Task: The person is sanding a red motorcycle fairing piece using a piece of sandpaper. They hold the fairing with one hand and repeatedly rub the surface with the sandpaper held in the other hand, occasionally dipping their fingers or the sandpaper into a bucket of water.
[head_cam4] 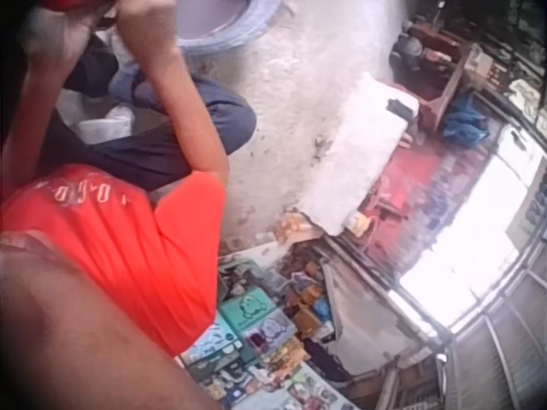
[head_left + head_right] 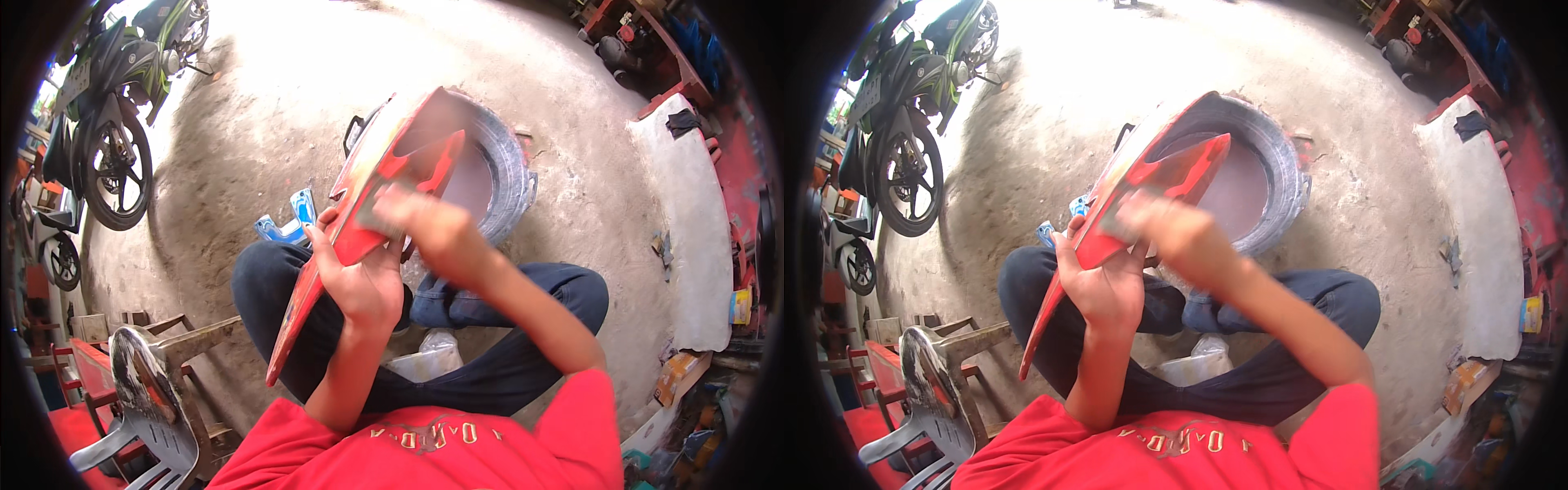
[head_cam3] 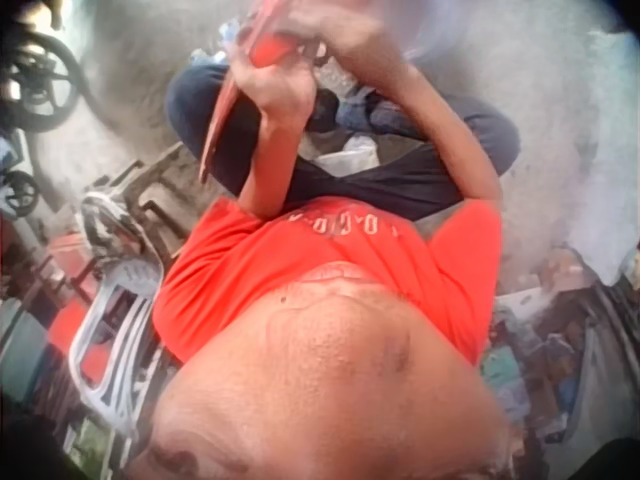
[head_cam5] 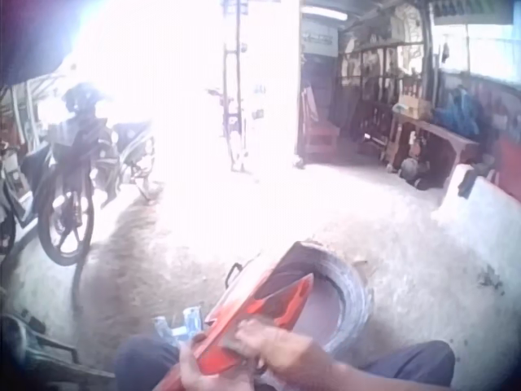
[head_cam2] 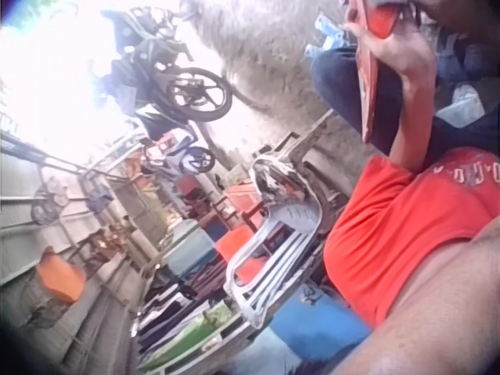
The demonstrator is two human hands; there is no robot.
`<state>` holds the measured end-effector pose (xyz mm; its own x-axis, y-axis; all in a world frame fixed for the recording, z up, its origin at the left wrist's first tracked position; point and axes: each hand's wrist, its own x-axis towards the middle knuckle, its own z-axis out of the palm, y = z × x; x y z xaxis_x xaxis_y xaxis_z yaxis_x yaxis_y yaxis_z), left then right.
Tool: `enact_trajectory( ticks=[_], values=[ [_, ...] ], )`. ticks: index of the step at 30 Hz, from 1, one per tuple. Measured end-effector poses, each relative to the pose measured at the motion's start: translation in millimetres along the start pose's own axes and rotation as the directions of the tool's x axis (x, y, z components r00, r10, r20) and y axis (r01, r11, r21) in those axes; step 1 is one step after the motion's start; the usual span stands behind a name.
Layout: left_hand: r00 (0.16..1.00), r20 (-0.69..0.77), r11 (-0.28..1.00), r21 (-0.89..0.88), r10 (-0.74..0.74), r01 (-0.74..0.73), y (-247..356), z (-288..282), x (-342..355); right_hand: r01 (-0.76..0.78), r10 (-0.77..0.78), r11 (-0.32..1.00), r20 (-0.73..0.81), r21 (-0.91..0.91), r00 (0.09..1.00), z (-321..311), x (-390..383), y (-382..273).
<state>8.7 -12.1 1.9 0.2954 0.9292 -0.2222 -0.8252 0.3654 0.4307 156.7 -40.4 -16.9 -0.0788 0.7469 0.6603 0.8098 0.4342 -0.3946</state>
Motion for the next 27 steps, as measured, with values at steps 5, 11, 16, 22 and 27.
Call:
enact_trajectory(
  ticks=[5, 11, 16, 22, 27],
  values=[
    [0.997, -0.072, 0.999, -0.02, -0.03, 0.028, -2.3, 9.2, -0.4, -0.146, 0.145, 0.989, 0.015, 0.036, 0.989, -4.0, -2.9, 14.1],
    [0.998, -0.039, 0.999, -0.02, -0.039, 0.038, -1.3, 10.2, -1.4, -0.238, 0.238, 0.971, -0.01, -0.031, 0.971, -9.7, -1.3, 30.5],
    [1.0, -0.014, 1.0, -0.001, -0.002, 0.002, 0.7, -0.8, 0.8, -0.048, 0.048, 0.992, -0.002, -0.115, 0.999, 7.8, -6.4, -3.4],
    [0.998, -0.055, 1.0, -0.01, -0.023, 0.022, -2.5, 11.6, -1.0, -0.374, 0.376, 0.926, 0.022, -0.058, 0.927, -7.4, 2.7, 38.5],
    [1.0, 0.002, 1.0, -0.004, 0.007, -0.007, -0.1, 0.3, 1.1, 0.002, -0.001, 1.0, -0.036, 0.002, 0.999, 8.4, -3.4, -21.5]
  ],
)
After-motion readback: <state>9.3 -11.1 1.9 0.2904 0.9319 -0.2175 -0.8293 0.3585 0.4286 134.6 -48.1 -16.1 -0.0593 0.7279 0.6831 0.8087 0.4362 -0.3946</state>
